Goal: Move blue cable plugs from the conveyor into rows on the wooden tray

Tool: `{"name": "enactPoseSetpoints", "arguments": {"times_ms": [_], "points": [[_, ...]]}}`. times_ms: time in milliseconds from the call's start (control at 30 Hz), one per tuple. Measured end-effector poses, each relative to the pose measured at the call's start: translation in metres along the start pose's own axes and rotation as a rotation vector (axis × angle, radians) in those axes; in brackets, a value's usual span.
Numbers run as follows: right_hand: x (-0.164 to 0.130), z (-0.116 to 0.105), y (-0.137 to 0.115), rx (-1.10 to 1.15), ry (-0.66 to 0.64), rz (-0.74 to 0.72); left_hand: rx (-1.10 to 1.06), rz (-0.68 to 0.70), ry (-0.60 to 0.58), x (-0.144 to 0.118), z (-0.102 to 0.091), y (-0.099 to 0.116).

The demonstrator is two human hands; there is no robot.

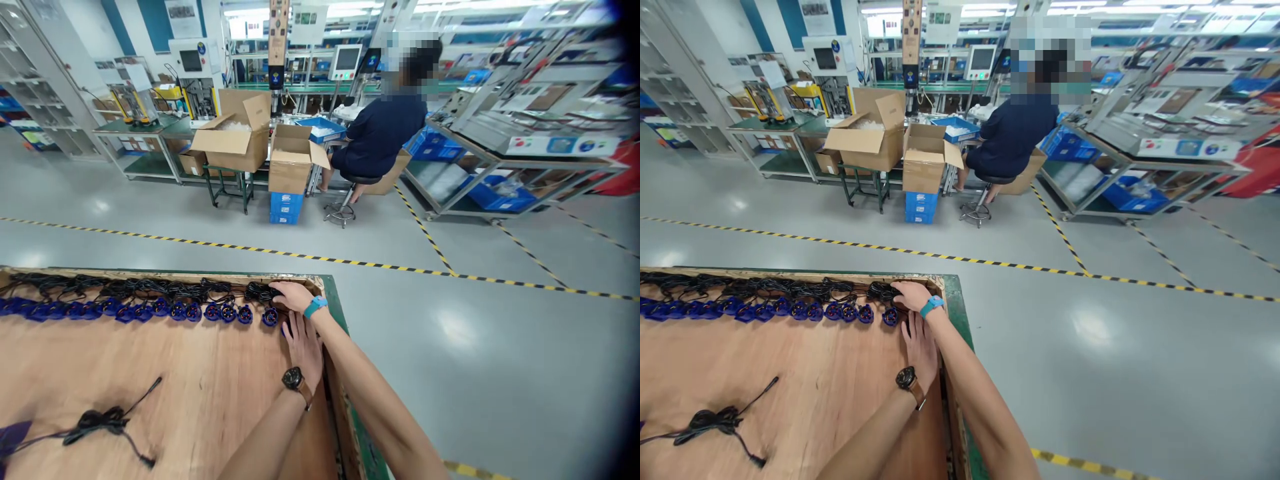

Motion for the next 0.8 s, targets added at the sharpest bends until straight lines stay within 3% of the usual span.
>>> {"name": "enactPoseSetpoints", "arguments": {"times_ms": [133,233,300,400,533,667,800], "points": [[-0.012,-0.006,0.003,0.01,0.039,-0.045,-0.03,-0.138,0.064,0.02,0.008,0.018],[-0.042,-0.028,0.004,0.041,0.261,-0.048,-0.082,-0.242,0.049,0.031,0.004,0.026],[-0.068,-0.043,0.005,0.051,0.436,0.035,-0.109,-0.29,0.032,0.033,-0.004,0.028],[-0.106,-0.047,0.001,0.087,0.648,0.194,-0.144,-0.23,-0.001,0.027,-0.021,0.024],[-0.135,-0.012,-0.021,0.112,0.707,0.306,-0.181,-0.059,-0.008,0.011,-0.042,-0.006],[-0.133,0.041,-0.052,0.029,0.556,0.359,-0.092,-0.113,0.065,0.014,-0.054,-0.053],[-0.118,0.07,-0.066,-0.114,0.43,0.452,0.005,0.071,0.026,0.031,-0.056,-0.072]]}}
Point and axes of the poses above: each hand's wrist, its own x-axis towards the middle knuckle, its own z-axis out of the palm, y = z × x, the point moved 4 cm from there along x, towards the middle knuckle, and after that the axes turned 13 degrees about -z, right-handed, at the moved point
